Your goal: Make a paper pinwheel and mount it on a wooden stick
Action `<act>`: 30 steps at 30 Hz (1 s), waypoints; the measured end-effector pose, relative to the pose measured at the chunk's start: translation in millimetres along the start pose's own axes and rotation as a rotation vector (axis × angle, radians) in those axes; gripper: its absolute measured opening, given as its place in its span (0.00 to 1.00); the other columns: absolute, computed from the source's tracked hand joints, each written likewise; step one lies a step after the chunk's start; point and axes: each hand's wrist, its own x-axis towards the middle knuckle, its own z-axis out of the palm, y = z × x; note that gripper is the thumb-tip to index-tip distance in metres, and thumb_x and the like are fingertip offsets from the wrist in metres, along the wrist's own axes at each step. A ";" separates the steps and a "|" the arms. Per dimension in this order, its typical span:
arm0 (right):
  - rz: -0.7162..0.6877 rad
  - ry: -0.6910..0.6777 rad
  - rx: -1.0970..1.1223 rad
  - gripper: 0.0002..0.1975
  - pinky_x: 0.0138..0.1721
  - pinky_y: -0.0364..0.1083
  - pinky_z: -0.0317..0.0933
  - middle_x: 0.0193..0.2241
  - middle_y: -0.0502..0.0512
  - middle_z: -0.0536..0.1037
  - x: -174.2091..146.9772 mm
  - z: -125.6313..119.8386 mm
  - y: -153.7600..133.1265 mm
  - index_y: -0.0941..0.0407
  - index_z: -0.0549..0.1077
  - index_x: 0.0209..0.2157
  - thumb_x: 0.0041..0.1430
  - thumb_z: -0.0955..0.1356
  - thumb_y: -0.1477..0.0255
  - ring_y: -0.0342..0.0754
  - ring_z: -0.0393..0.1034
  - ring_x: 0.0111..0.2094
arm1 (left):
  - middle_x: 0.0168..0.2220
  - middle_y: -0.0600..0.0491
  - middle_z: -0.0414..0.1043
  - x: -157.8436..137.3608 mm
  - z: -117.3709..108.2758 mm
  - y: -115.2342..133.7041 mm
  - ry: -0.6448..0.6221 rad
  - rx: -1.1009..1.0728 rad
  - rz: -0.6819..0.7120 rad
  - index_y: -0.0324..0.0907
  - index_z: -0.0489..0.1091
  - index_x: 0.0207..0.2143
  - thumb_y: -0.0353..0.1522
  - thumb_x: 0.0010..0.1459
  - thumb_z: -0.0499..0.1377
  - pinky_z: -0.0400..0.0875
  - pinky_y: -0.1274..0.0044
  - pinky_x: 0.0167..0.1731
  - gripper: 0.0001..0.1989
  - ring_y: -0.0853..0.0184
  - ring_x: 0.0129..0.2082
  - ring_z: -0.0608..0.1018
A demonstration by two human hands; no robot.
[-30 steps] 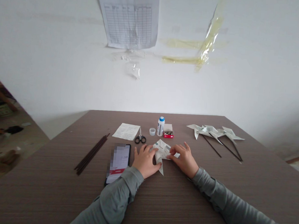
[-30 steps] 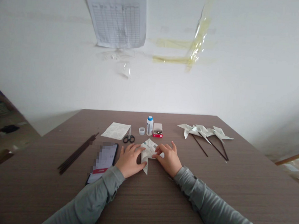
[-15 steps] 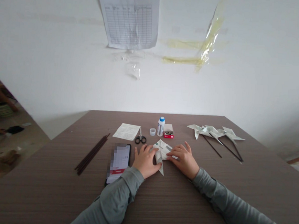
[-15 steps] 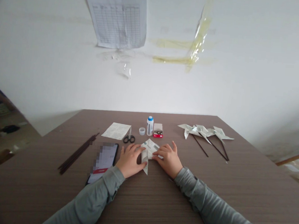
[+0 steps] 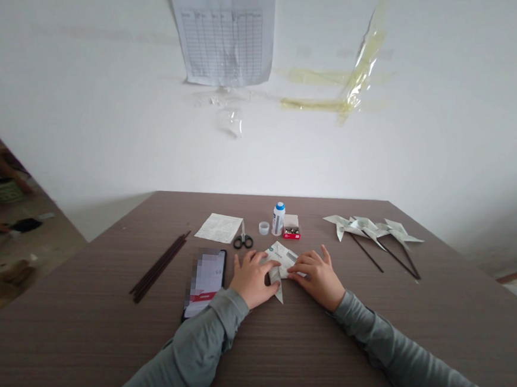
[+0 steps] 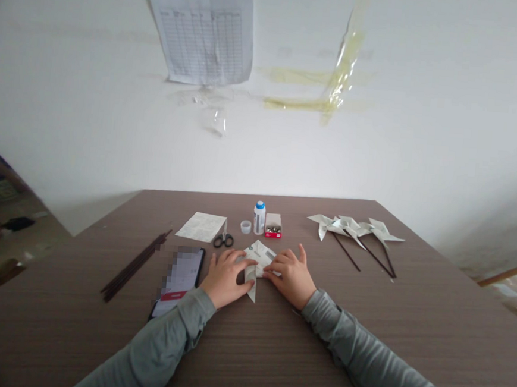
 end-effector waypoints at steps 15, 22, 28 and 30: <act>-0.002 0.000 0.016 0.08 0.87 0.90 0.54 0.44 0.55 0.97 -0.2 1.3 1.5 0.41 0.96 0.42 0.75 0.81 0.69 0.69 0.90 0.59 | 0.83 0.42 0.82 -0.5 -2.6 1.8 -0.006 0.039 0.012 0.57 0.93 0.69 0.35 0.74 0.78 0.57 0.23 0.89 0.23 0.31 0.88 0.73; 0.005 -0.022 -0.012 0.10 0.88 0.90 0.55 0.46 0.55 0.97 -0.1 0.1 0.4 0.37 0.97 0.46 0.77 0.81 0.68 0.70 0.90 0.59 | 0.81 0.44 0.84 1.8 1.0 -0.2 0.011 0.033 0.014 0.59 0.94 0.66 0.37 0.73 0.79 0.57 0.21 0.88 0.21 0.31 0.86 0.74; -0.030 -0.001 -0.020 0.09 0.87 0.89 0.58 0.45 0.55 0.96 -0.7 2.7 3.4 0.37 0.98 0.46 0.78 0.81 0.66 0.68 0.90 0.56 | 0.81 0.43 0.84 1.8 0.1 -0.5 0.011 0.030 0.023 0.59 0.95 0.65 0.36 0.73 0.79 0.56 0.20 0.88 0.21 0.29 0.86 0.74; -0.029 -0.008 -0.024 0.09 0.87 0.88 0.59 0.46 0.55 0.96 -0.7 2.5 3.2 0.37 0.98 0.47 0.78 0.80 0.66 0.68 0.90 0.57 | 0.81 0.43 0.84 1.7 -0.4 -0.1 0.000 0.036 0.020 0.59 0.95 0.66 0.36 0.73 0.79 0.55 0.19 0.88 0.21 0.29 0.87 0.74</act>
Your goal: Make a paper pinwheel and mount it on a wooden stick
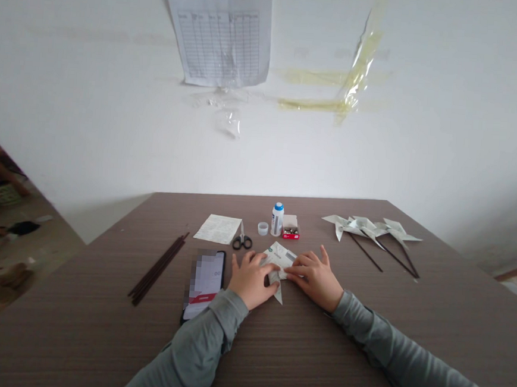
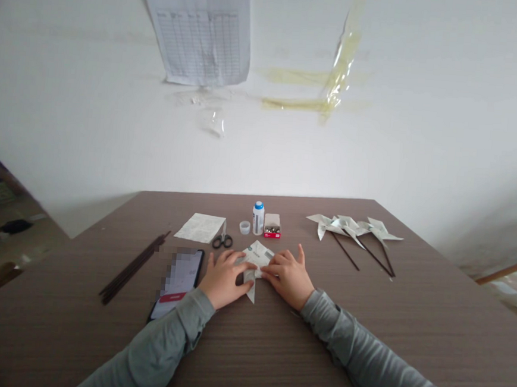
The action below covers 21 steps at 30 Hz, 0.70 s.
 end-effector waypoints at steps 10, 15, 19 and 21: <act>0.002 0.014 -0.005 0.09 0.85 0.89 0.61 0.44 0.55 0.95 0.1 -2.5 -4.2 0.37 0.98 0.45 0.77 0.81 0.67 0.67 0.90 0.56 | 0.80 0.44 0.85 0.1 2.2 -0.6 0.025 0.006 0.009 0.60 0.92 0.70 0.37 0.72 0.80 0.57 0.23 0.89 0.25 0.32 0.86 0.75; 0.018 -0.028 -0.012 0.10 0.87 0.90 0.57 0.46 0.54 0.96 0.5 -3.8 -5.2 0.37 0.98 0.47 0.78 0.80 0.68 0.67 0.89 0.57 | 0.82 0.47 0.83 -0.1 0.7 1.4 -0.004 0.030 -0.004 0.63 0.94 0.66 0.38 0.75 0.79 0.55 0.22 0.89 0.20 0.31 0.88 0.73; 0.024 -0.018 -0.011 0.11 0.87 0.90 0.57 0.46 0.53 0.95 0.4 -2.8 -5.8 0.37 0.98 0.47 0.76 0.81 0.71 0.67 0.90 0.57 | 0.84 0.45 0.82 -0.8 -0.5 3.1 -0.021 0.037 -0.014 0.61 0.94 0.68 0.37 0.76 0.78 0.54 0.21 0.89 0.21 0.30 0.89 0.72; 0.017 -0.005 -0.008 0.12 0.87 0.90 0.57 0.46 0.53 0.95 0.1 -1.6 -5.2 0.37 0.98 0.47 0.75 0.82 0.71 0.68 0.90 0.57 | 0.84 0.45 0.82 -0.9 -0.6 3.4 -0.019 0.035 -0.013 0.61 0.94 0.68 0.36 0.76 0.78 0.54 0.21 0.89 0.21 0.30 0.89 0.72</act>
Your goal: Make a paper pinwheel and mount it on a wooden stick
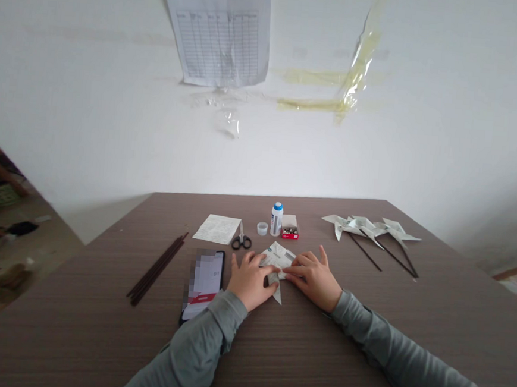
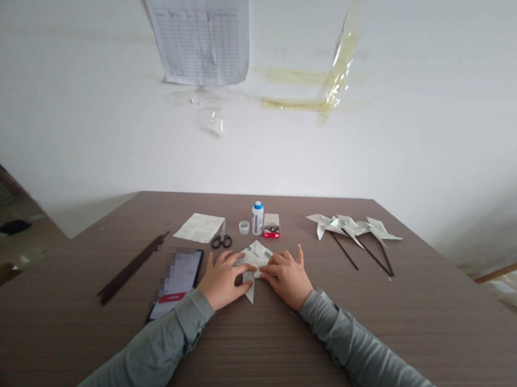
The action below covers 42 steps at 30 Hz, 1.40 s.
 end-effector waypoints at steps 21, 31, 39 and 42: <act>-0.053 -0.032 -0.121 0.14 0.85 0.90 0.63 0.49 0.55 0.96 -1.3 1.2 1.8 0.35 0.98 0.55 0.81 0.80 0.70 0.68 0.92 0.59 | 0.83 0.44 0.82 1.1 -1.0 0.5 -0.003 0.001 0.005 0.58 0.93 0.68 0.36 0.76 0.79 0.55 0.19 0.88 0.21 0.32 0.87 0.74; -0.057 -0.044 -0.131 0.15 0.84 0.92 0.63 0.51 0.58 0.95 -1.2 4.6 1.3 0.35 0.97 0.59 0.84 0.77 0.66 0.70 0.91 0.60 | 0.85 0.45 0.81 0.5 -6.5 3.7 -0.037 0.011 -0.020 0.59 0.92 0.70 0.36 0.76 0.78 0.55 0.20 0.89 0.23 0.32 0.90 0.71; -0.030 -0.053 -0.120 0.15 0.83 0.94 0.62 0.51 0.59 0.95 -1.3 4.7 -1.0 0.35 0.98 0.58 0.84 0.77 0.65 0.72 0.91 0.61 | 0.84 0.45 0.82 1.2 -2.9 1.7 -0.012 0.012 -0.014 0.60 0.92 0.72 0.36 0.75 0.79 0.54 0.20 0.88 0.25 0.32 0.88 0.74; -0.037 -0.048 -0.118 0.14 0.83 0.91 0.65 0.50 0.59 0.95 -1.0 3.6 -1.4 0.34 0.98 0.57 0.85 0.76 0.63 0.72 0.91 0.60 | 0.82 0.45 0.83 1.7 -1.1 -0.4 0.009 -0.001 -0.002 0.60 0.93 0.68 0.35 0.74 0.80 0.55 0.19 0.87 0.23 0.31 0.86 0.75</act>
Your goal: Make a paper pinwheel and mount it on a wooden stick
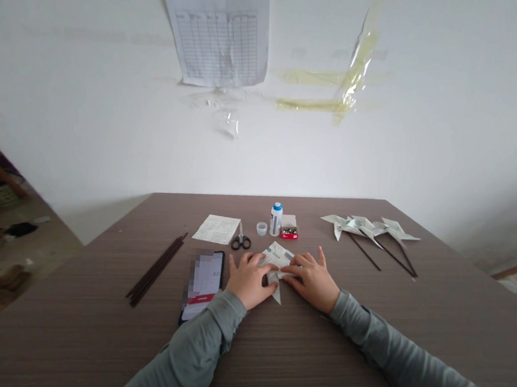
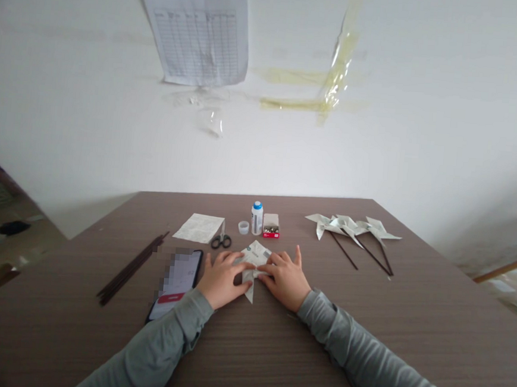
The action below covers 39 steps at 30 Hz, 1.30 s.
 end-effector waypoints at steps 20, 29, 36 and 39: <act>0.005 0.004 -0.014 0.13 0.84 0.91 0.64 0.49 0.58 0.95 1.4 -2.7 -4.2 0.37 0.98 0.56 0.82 0.78 0.67 0.69 0.91 0.59 | 0.81 0.42 0.83 0.1 1.8 -0.5 0.013 -0.020 -0.005 0.58 0.89 0.75 0.36 0.73 0.79 0.54 0.20 0.89 0.30 0.31 0.88 0.73; 0.012 -0.008 0.002 0.14 0.85 0.91 0.62 0.50 0.58 0.95 1.5 -5.9 -6.1 0.35 0.98 0.56 0.83 0.76 0.65 0.70 0.91 0.60 | 0.82 0.44 0.83 -0.6 0.5 -1.3 0.018 -0.012 -0.009 0.60 0.92 0.70 0.36 0.72 0.79 0.55 0.18 0.87 0.26 0.27 0.87 0.74; 0.054 -0.031 0.002 0.15 0.86 0.91 0.60 0.51 0.57 0.95 1.5 -6.3 -8.9 0.34 0.97 0.59 0.83 0.77 0.65 0.71 0.90 0.62 | 0.83 0.44 0.82 -2.0 -0.4 0.0 0.012 -0.002 -0.018 0.60 0.92 0.71 0.36 0.73 0.79 0.56 0.18 0.87 0.26 0.27 0.88 0.72; 0.036 -0.031 0.006 0.14 0.85 0.92 0.61 0.52 0.59 0.94 1.3 -4.5 -7.4 0.36 0.97 0.59 0.83 0.77 0.65 0.71 0.90 0.62 | 0.84 0.43 0.81 -1.6 2.0 -1.5 0.017 -0.005 -0.014 0.59 0.91 0.73 0.36 0.74 0.78 0.55 0.19 0.87 0.27 0.28 0.88 0.72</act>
